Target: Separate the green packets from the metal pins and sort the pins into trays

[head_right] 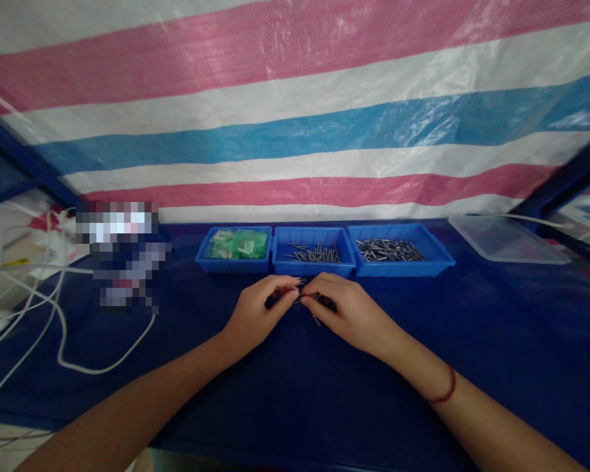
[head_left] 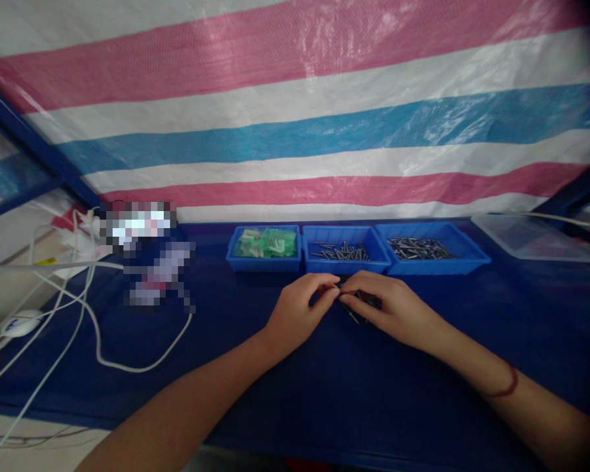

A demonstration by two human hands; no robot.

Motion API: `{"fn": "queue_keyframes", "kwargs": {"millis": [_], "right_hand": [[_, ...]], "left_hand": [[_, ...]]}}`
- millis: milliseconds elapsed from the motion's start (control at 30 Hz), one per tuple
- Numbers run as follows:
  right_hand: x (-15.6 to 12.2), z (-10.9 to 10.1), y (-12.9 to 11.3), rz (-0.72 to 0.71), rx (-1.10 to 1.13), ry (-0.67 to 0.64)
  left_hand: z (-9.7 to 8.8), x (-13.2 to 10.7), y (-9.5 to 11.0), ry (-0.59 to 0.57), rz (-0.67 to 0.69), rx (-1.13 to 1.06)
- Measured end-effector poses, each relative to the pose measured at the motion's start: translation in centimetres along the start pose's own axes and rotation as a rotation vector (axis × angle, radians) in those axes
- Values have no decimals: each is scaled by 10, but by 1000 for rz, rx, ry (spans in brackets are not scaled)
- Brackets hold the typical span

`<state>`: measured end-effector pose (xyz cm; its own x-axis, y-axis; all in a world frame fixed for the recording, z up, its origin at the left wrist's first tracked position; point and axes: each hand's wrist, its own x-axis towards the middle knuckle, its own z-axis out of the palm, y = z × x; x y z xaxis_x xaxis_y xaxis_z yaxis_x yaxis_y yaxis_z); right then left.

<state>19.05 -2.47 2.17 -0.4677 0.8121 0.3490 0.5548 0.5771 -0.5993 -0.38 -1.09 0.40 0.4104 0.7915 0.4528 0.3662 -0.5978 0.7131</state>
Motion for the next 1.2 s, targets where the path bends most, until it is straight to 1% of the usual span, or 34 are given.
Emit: {"fn": "queue_keyframes", "kwargs": {"millis": [133, 300, 433, 500, 600, 700, 767, 833, 900, 967, 1067, 1100, 1167, 1200], "right_hand": [[0, 3, -6, 21, 80, 27], [0, 3, -7, 67, 134, 23], [-1, 4, -4, 94, 179, -13], [-1, 4, -2, 110, 189, -1], [-1, 3, -1, 123, 173, 80], [0, 1, -3, 114, 139, 157], [0, -2, -4, 94, 114, 156], [0, -4, -5, 82, 100, 122], [0, -8, -2, 97, 87, 108], [0, -15, 5, 144, 55, 155], [-3, -33, 22, 257, -39, 317], [-4, -41, 29, 307, -85, 385], [-8, -58, 44, 397, -202, 480], [-10, -65, 51, 447, -292, 497]], "left_hand": [[-1, 1, 4, -4, -110, -66], [-3, 2, 7, 6, -166, -107], [-5, 3, 8, 3, -139, -142], [-5, 4, 8, 11, -119, -145], [-5, 4, 7, 29, -96, -139], [-4, 4, 4, 24, -83, -132], [-4, 3, 3, -2, -81, -115], [-4, 3, 2, -42, -75, -80], [-4, 2, 2, -87, -47, -20], [-4, 0, 3, -135, 3, 76], [-4, -2, 4, -230, 63, 265], [-4, -2, 4, -266, 75, 322], [-4, -3, 4, -327, 92, 413], [-3, -4, 3, -348, 100, 445]]}}
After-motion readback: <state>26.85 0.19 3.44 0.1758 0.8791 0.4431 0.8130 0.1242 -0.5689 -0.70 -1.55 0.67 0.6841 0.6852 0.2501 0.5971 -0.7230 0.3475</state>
